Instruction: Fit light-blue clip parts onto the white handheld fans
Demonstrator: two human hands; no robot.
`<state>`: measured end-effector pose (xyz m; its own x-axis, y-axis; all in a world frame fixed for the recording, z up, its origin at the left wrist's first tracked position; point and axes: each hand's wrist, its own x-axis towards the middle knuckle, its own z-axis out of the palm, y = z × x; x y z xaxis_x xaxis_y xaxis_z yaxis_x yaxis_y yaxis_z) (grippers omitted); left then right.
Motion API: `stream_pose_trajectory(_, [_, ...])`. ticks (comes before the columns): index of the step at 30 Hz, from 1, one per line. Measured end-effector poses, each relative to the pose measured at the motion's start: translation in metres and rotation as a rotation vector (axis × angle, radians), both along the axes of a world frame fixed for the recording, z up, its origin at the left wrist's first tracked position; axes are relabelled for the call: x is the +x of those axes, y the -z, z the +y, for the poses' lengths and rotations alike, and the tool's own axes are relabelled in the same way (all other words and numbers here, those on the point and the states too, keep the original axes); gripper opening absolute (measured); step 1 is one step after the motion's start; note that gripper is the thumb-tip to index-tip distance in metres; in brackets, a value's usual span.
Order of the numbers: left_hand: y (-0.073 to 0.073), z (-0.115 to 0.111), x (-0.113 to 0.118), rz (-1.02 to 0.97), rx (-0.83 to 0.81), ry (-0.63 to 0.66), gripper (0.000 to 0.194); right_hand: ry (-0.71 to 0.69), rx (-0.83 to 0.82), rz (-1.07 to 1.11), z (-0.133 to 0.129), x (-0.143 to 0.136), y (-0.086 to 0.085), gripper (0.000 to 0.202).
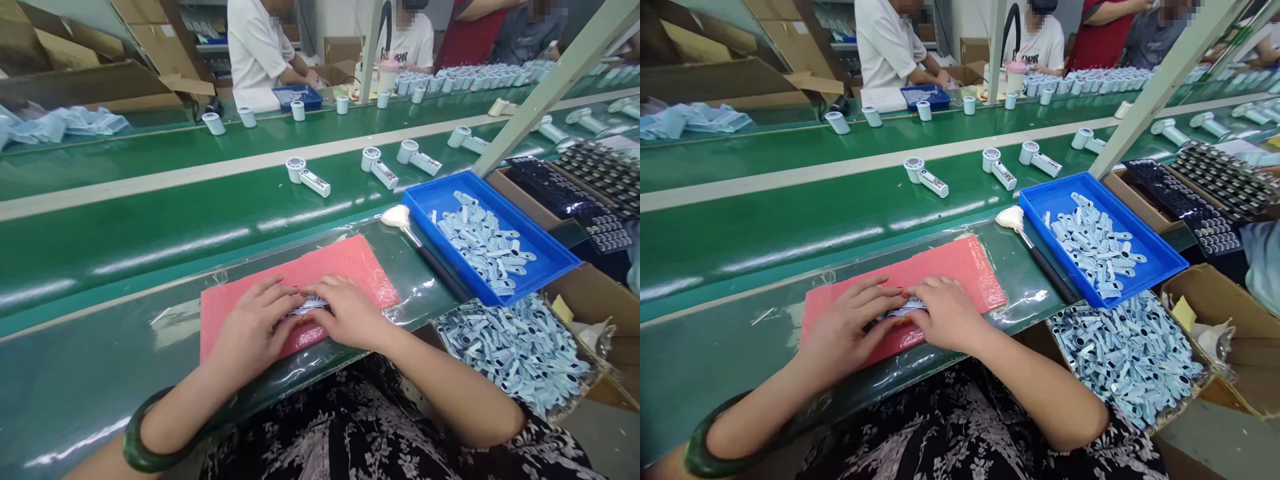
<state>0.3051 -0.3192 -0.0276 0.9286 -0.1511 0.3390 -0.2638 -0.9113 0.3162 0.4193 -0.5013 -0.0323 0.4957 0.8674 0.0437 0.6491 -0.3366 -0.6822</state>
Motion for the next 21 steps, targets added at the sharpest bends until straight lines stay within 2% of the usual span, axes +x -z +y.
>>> stream_pose_trajectory(6, [-0.006, 0.002, 0.000, 0.041, 0.083, 0.077, 0.025, -0.097, 0.009, -0.090, -0.007, -0.003, 0.002, 0.039])
stream_pose_trajectory(11, [-0.004, 0.000, -0.001, 0.013, 0.145, 0.071, 0.023, -0.094, 0.021, -0.214, -0.005, -0.008, 0.011, 0.039])
stream_pose_trajectory(15, [-0.009, 0.001, 0.002, 0.029, 0.228, 0.100, 0.026, -0.087, 0.035, -0.133, -0.004, -0.006, 0.007, 0.036])
stream_pose_trajectory(18, [-0.016, 0.012, 0.011, -0.001, 0.367, 0.133, 0.026, -0.058, 0.093, -0.071, -0.015, 0.006, -0.001, 0.045])
stream_pose_trajectory(21, [-0.024, 0.039, 0.038, 0.022, 0.461, 0.169, 0.024, 0.087, 0.132, -0.126, -0.041, 0.029, -0.007, 0.050])
